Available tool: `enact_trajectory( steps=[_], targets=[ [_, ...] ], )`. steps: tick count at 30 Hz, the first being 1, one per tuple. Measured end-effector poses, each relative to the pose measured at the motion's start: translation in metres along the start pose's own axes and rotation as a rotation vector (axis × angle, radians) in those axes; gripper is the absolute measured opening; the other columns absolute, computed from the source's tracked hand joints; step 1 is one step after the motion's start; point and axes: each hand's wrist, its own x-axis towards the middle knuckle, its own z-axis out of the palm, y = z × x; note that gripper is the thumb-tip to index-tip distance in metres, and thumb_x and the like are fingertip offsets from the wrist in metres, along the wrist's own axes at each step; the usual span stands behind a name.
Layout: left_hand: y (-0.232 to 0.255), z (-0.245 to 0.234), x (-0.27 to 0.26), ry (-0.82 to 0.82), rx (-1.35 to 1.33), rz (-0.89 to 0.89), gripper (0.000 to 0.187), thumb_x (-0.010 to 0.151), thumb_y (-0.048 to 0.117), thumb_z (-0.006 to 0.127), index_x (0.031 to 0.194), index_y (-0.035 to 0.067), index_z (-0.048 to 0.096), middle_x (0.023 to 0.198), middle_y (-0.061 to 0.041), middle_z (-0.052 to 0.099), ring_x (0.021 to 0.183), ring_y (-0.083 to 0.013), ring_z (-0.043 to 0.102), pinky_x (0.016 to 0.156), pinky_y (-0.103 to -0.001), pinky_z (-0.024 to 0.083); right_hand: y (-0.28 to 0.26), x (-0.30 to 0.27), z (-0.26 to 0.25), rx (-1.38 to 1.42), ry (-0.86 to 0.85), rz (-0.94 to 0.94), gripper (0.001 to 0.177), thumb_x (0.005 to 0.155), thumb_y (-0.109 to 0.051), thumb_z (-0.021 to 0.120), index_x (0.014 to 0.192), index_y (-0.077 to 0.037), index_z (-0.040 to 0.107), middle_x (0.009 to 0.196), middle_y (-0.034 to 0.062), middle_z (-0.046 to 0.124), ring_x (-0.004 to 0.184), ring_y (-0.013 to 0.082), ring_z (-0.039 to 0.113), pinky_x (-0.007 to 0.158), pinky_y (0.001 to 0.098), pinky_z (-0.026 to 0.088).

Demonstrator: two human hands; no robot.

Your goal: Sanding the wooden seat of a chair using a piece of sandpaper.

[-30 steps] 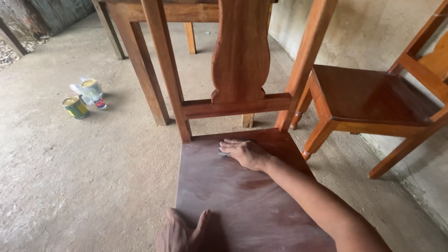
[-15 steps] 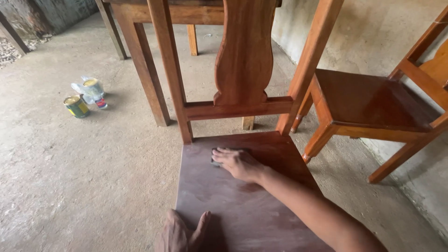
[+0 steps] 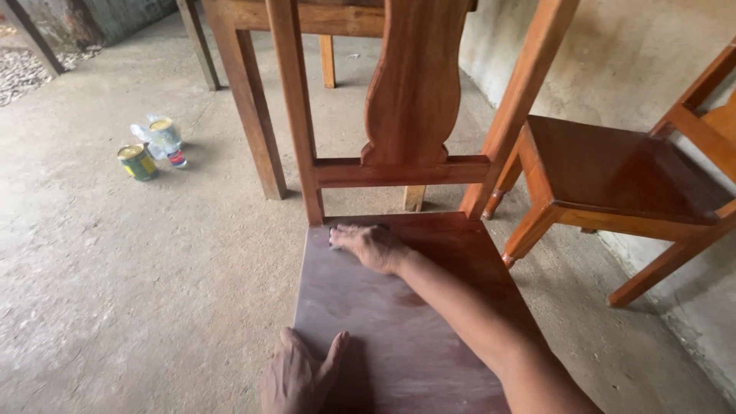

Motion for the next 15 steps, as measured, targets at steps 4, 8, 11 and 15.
enact_trajectory(
  steps=[4,8,11,15],
  targets=[
    [-0.001,0.0,0.0,-0.006,-0.007,0.021,0.09,0.076,0.083,0.063,0.102,-0.003,0.052,0.09,-0.031,0.07,0.088,-0.0439,0.075,0.075,-0.05,0.061,-0.018,0.025,-0.018,0.013,-0.261,0.352,0.031,0.104,-0.006,0.039,0.123,-0.012,0.064,0.122,0.0131,0.064,0.112,0.0227,0.062,0.101,0.0351,0.052],
    [-0.006,0.009,0.009,-0.019,0.001,0.001,0.091,0.071,0.082,0.066,0.102,-0.002,0.05,0.086,-0.031,0.07,0.087,-0.0438,0.075,0.076,-0.051,0.061,0.03,0.01,0.026,0.029,0.023,0.056,0.03,0.105,-0.004,0.046,0.116,-0.004,0.074,0.133,0.0202,0.067,0.125,0.0309,0.064,0.108,0.0443,0.052],
    [0.003,0.001,-0.005,0.042,0.019,0.0,0.085,0.076,0.083,0.06,0.097,0.0,0.052,0.083,-0.028,0.071,0.084,-0.0425,0.075,0.073,-0.051,0.061,-0.011,0.021,0.005,0.032,-0.202,0.309,0.03,0.11,-0.006,0.044,0.114,-0.003,0.073,0.123,0.0182,0.074,0.114,0.0288,0.072,0.104,0.0409,0.059],
    [0.001,0.0,0.009,-0.017,-0.024,0.022,0.087,0.075,0.083,0.061,0.097,0.0,0.05,0.082,-0.029,0.072,0.081,-0.0406,0.077,0.072,-0.048,0.062,-0.004,0.021,0.013,-0.063,-0.084,0.279,0.028,0.106,-0.003,0.047,0.111,-0.003,0.074,0.123,0.0198,0.074,0.116,0.0312,0.072,0.102,0.0419,0.06]
  ],
)
